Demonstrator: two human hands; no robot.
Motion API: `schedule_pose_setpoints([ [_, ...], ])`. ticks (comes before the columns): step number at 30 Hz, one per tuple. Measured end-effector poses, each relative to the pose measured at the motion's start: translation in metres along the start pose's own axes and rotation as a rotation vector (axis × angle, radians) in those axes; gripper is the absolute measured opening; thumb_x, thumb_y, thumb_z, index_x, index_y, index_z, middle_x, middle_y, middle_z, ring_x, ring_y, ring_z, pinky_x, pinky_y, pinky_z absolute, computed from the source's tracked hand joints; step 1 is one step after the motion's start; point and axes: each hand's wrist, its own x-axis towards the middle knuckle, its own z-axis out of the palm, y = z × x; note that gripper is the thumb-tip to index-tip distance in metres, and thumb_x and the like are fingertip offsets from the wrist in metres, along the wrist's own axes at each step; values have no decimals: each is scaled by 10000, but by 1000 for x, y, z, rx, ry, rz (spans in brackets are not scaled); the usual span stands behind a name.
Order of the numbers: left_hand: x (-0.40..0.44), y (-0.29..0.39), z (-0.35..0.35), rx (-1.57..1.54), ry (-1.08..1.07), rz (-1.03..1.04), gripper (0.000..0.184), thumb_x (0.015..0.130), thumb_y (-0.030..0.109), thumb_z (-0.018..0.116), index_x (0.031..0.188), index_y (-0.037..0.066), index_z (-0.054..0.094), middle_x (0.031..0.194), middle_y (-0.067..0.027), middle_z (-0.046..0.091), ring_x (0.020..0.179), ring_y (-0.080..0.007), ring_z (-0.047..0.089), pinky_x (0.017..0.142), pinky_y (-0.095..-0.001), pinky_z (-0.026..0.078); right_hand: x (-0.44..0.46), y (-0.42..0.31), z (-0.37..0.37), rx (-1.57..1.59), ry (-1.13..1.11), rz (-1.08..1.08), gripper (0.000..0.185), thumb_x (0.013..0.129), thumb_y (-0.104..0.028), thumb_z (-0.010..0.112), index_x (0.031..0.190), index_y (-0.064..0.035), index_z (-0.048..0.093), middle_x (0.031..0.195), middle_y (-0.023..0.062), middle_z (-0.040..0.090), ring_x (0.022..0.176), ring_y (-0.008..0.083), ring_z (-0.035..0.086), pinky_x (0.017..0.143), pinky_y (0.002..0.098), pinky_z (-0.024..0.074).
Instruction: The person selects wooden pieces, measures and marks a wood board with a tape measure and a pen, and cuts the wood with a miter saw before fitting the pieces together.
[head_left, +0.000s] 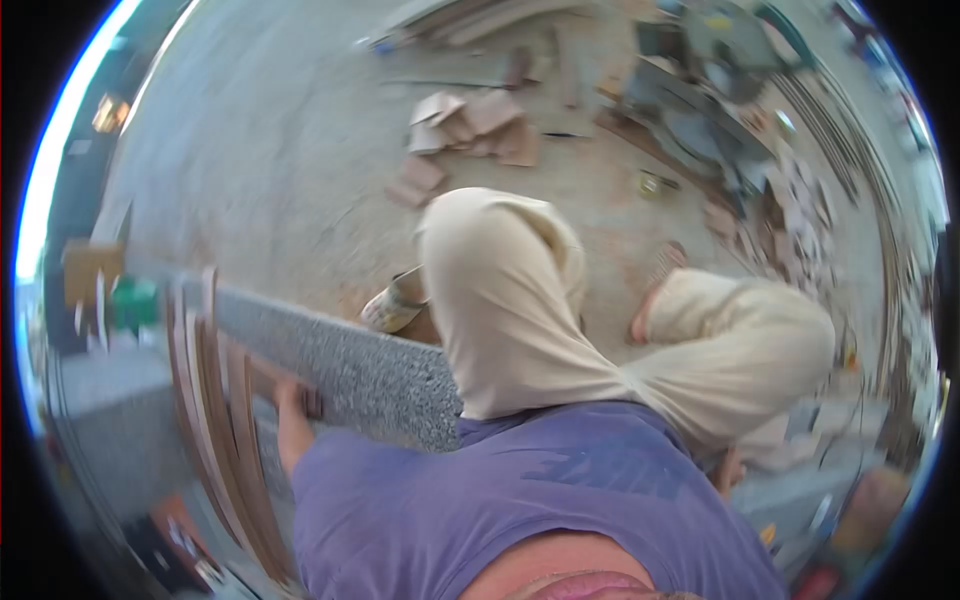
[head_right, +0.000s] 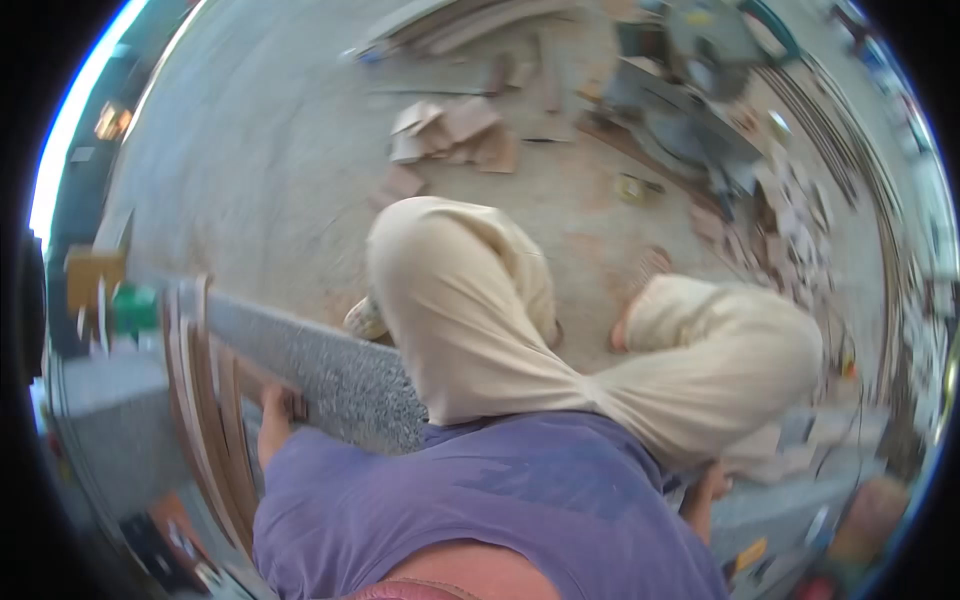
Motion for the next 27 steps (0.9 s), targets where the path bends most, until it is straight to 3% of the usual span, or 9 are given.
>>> schedule_pose_setpoints([
  [4,-55,-58,-23,112,-227,-294,496,894,314,539,1188,-44,717,1298,-258,673,1235,-401,642,998,-465,530,54,-94,42,-269,-56,-465,802,793,-275,821,1447,51,490,1224,216,661,1007,350,711,784,451,615],
  [10,-208,15,-15,322,-579,-29,698,902,596,606,1188,-29,725,1238,-256,699,1183,-409,663,1001,-482,520,69,-259,109,-287,-212,-809,686,905,-286,725,1466,30,488,1294,185,639,1064,328,687,820,409,582],
  [13,-245,31,-24,265,-658,-43,694,910,604,597,1182,-21,722,1206,-253,709,1170,-407,667,987,-493,522,63,-340,143,-250,-342,-981,631,960,-291,677,1476,19,487,1329,169,628,1092,317,675,838,388,565],
  [15,-255,19,-10,173,-545,-43,675,903,573,635,1207,-27,698,1193,-265,705,1144,-415,673,989,-499,522,53,-391,173,-219,-459,-1103,595,998,-294,645,1483,12,486,1352,159,620,1111,310,667,850,375,554],
  [17,-252,18,-3,-13,-258,-181,671,867,500,716,1298,-10,647,1372,-279,606,1291,-387,592,1062,-477,482,35,-431,200,-205,-589,-1206,560,1035,-298,613,1489,5,486,1375,148,613,1130,302,659,862,361,543],
  [18,-242,13,11,-17,-254,-185,671,867,500,716,1298,-10,647,1372,-279,606,1291,-387,592,1062,-477,482,8,-441,206,-227,-614,-1232,550,1030,-277,619,1484,4,490,1403,140,598,1137,280,655,868,343,539],
  [20,-218,-2,50,-496,-309,-402,737,829,504,759,1361,19,604,1489,-259,498,1364,-388,516,1098,-485,459,-37,-453,221,-242,-642,-1263,540,1024,-257,624,1479,4,495,1430,132,583,1144,257,652,875,325,534],
  [24,-193,34,59,-294,-189,-470,830,789,552,784,1402,37,566,1543,-225,421,1418,-405,438,1139,-509,422,-79,-446,254,-314,-862,-1318,526,1016,-211,623,1486,-14,492,1446,115,567,1162,200,620,896,349,523],
  [27,-188,63,34,-145,-305,-563,970,739,544,841,1483,49,463,1555,-223,390,1459,-403,381,1165,-524,392,-91,-434,261,-411,-974,-1333,525,1001,-183,643,1478,-19,500,1429,109,573,1126,183,622,870,340,525],
])
